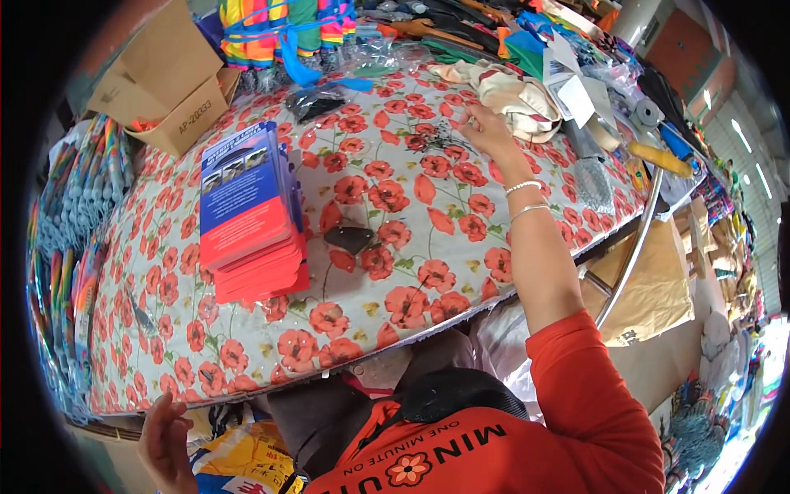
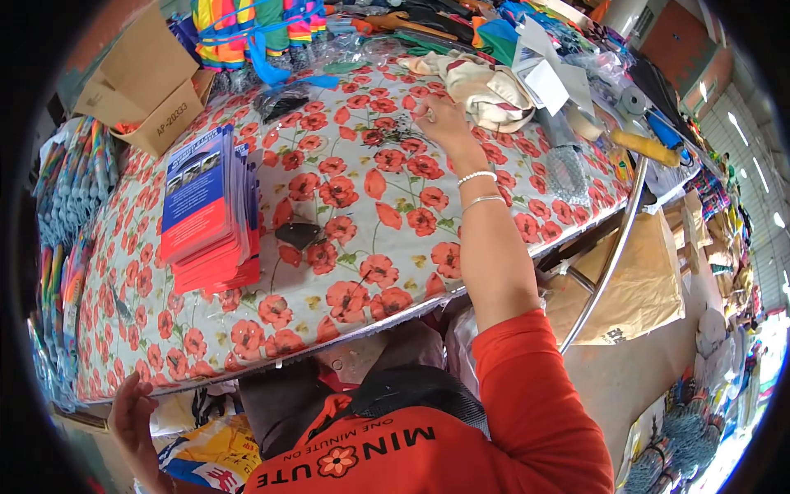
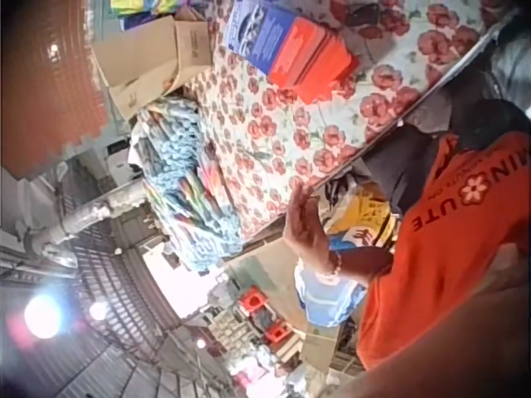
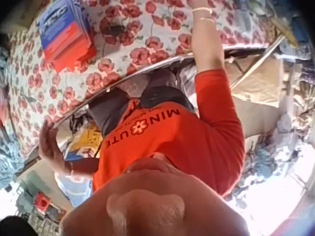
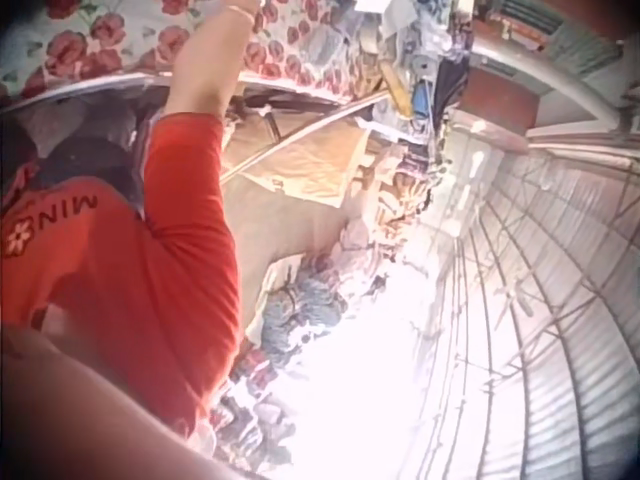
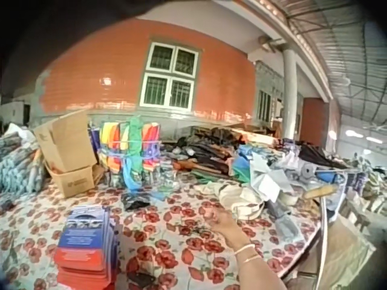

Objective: Sorting and unfolding paper flyers on a table.

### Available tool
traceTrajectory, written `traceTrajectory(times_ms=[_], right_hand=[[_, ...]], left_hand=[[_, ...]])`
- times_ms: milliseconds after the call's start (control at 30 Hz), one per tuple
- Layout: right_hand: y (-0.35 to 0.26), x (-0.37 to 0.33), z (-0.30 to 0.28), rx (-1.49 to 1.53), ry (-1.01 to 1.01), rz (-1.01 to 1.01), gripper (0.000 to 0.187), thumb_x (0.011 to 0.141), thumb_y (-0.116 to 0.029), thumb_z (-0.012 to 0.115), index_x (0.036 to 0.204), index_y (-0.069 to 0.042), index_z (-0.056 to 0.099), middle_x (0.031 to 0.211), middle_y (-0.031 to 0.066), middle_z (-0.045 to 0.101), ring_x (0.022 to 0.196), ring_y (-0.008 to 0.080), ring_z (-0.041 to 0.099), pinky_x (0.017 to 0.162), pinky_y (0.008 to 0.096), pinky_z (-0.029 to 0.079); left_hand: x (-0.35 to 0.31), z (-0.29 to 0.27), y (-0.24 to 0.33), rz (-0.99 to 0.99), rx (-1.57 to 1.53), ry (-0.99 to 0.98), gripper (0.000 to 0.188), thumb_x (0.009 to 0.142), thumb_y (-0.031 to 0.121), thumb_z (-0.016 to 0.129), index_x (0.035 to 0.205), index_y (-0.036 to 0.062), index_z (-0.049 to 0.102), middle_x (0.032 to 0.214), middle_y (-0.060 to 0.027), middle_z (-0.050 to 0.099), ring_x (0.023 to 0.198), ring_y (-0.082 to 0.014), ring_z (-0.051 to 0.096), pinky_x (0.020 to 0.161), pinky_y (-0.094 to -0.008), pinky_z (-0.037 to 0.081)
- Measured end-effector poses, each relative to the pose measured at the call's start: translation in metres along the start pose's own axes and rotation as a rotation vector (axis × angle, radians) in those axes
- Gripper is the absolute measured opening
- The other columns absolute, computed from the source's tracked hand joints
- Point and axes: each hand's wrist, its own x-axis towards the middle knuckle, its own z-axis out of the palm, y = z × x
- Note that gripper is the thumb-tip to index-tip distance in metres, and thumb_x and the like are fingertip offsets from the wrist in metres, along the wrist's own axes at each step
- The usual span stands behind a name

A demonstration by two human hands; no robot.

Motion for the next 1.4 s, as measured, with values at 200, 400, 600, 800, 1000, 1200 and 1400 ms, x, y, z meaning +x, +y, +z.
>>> traceTrajectory(times_ms=[200, 400, 600, 800, 1000, 1200, 1400], right_hand=[[0.004, 0.002, 0.019, -0.078, 0.108, 0.100, 0.013, 0.072, -0.020, 0.060, 0.084, -0.015, 0.058, 0.098, 0.0070, 0.056, 0.102, 0.0293, 0.045, 0.079, 0.0572, 0.032], [0.001, 0.025, 0.037, -0.077, 0.059, 0.032, 0.017, 0.074, -0.028, 0.059, 0.087, -0.017, 0.058, 0.097, 0.0055, 0.054, 0.098, 0.0290, 0.042, 0.079, 0.0505, 0.033], [-0.019, 0.052, 0.059, -0.345, -0.126, 0.091, 0.018, 0.076, -0.032, 0.054, 0.086, -0.018, 0.060, 0.099, 0.0057, 0.053, 0.098, 0.0312, 0.042, 0.078, 0.0512, 0.033], [-0.040, 0.077, 0.073, -0.356, -0.299, 0.079, 0.022, 0.076, -0.024, 0.055, 0.095, -0.014, 0.061, 0.111, 0.0111, 0.052, 0.108, 0.0332, 0.041, 0.080, 0.0600, 0.032], [-0.013, 0.079, 0.041, -0.031, 0.231, -0.196, 0.022, 0.088, -0.025, 0.047, 0.093, -0.004, 0.051, 0.086, 0.0148, 0.058, 0.078, 0.0300, 0.055, 0.073, 0.0423, 0.042], [-0.085, 0.041, 0.030, 0.325, 0.144, -0.262, 0.015, 0.090, -0.018, 0.045, 0.091, -0.004, 0.043, 0.078, 0.0109, 0.050, 0.072, 0.0207, 0.048, 0.069, 0.0323, 0.041], [-0.073, -0.001, 0.008, 0.346, 0.064, -0.234, 0.011, 0.089, -0.010, 0.046, 0.091, -0.001, 0.042, 0.074, 0.0109, 0.048, 0.066, 0.0201, 0.046, 0.065, 0.0291, 0.041]], left_hand=[[0.005, 0.013, -0.014, 0.090, -0.061, 0.022, 0.032, 0.087, -0.004, 0.043, 0.118, -0.0030, 0.048, 0.118, -0.0132, 0.052, 0.095, -0.0174, 0.054, 0.076, -0.0261, 0.045], [-0.007, 0.008, -0.010, 0.012, -0.132, 0.029, 0.032, 0.085, -0.005, 0.048, 0.117, -0.0036, 0.049, 0.112, -0.0126, 0.055, 0.094, -0.0168, 0.055, 0.074, -0.0254, 0.045], [-0.015, 0.004, 0.002, -0.103, -0.095, 0.055, 0.030, 0.085, -0.004, 0.050, 0.115, -0.0046, 0.051, 0.100, -0.0105, 0.059, 0.087, -0.0156, 0.057, 0.073, -0.0252, 0.046], [-0.012, -0.002, 0.017, -0.050, -0.103, 0.192, 0.025, 0.085, 0.002, 0.051, 0.109, -0.0042, 0.056, 0.099, -0.0106, 0.061, 0.091, -0.0154, 0.058, 0.079, -0.0266, 0.046], [0.145, 0.054, 0.046, 0.108, -0.424, 0.353, 0.035, 0.084, 0.029, 0.057, 0.103, -0.0010, 0.061, 0.093, -0.0060, 0.063, 0.087, -0.0113, 0.057, 0.074, -0.0237, 0.044], [0.269, 0.096, 0.004, 0.045, -0.077, 0.238, 0.056, 0.075, 0.038, 0.069, 0.110, -0.0038, 0.055, 0.086, -0.0105, 0.062, 0.068, -0.0088, 0.055, 0.054, -0.0203, 0.043], [0.289, 0.118, 0.009, 0.103, -0.475, 0.237, 0.052, 0.069, 0.027, 0.075, 0.105, -0.0060, 0.058, 0.081, -0.0128, 0.065, 0.069, -0.0122, 0.061, 0.060, -0.0229, 0.048]])
